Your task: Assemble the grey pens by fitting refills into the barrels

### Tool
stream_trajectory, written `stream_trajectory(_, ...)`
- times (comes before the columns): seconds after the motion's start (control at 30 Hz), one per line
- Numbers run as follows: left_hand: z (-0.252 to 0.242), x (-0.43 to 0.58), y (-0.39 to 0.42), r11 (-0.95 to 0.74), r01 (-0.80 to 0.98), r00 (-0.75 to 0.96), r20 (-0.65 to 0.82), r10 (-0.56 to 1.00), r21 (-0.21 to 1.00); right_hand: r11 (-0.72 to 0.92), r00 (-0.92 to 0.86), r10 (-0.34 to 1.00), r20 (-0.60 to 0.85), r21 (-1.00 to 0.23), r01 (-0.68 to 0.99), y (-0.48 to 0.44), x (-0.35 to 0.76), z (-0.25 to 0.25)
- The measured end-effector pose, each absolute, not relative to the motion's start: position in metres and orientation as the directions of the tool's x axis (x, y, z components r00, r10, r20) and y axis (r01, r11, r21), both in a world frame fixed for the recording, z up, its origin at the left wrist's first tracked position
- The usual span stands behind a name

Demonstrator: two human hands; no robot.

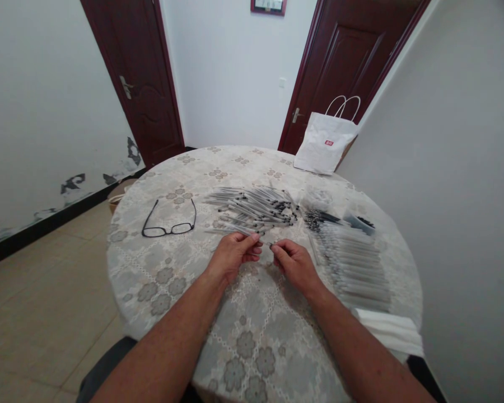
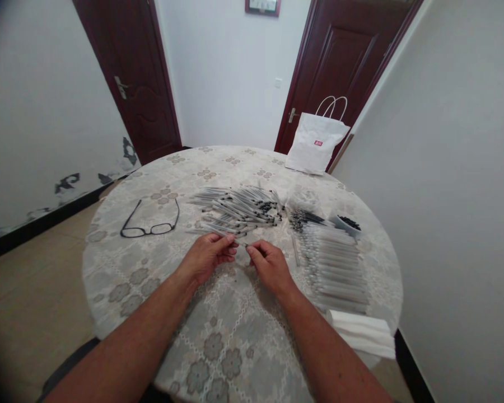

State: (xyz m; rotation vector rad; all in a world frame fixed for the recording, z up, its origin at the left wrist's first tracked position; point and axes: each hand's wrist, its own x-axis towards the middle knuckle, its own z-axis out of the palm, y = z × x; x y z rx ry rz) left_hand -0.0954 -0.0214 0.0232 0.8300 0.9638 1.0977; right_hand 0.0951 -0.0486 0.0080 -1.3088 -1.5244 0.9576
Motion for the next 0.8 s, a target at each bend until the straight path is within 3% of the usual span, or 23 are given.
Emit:
stream_trajectory(0.17, 0.025, -0.095, -0.021, 0.253, -0.354, 0.149, -0.213, 0.966, 0.9, 0.257, 0.031, 0.957, 0.287, -0.896, 0.362, -0.053, 0.092, 0.016)
stream_trajectory(0.37, 0.026, -0.095, -0.022, 0.257, -0.374, 0.165, -0.209, 0.964, 0.891, 0.098, -0.01, 0.995, 0.099, -0.968, 0.229, -0.05, 0.091, 0.008)
stream_trajectory(0.53, 0.025, -0.096, -0.022, 0.253, -0.373, 0.167, -0.204, 0.965, 0.893, 0.147, -0.033, 0.989, 0.143, -0.948, 0.281, -0.048, 0.092, 0.007)
stream_trajectory(0.8, 0.029, -0.097, -0.023, 0.262, -0.372, 0.177, -0.21, 0.962, 0.89, 0.103, 0.003, 0.994, 0.105, -0.977, 0.185, -0.049, 0.089, 0.005)
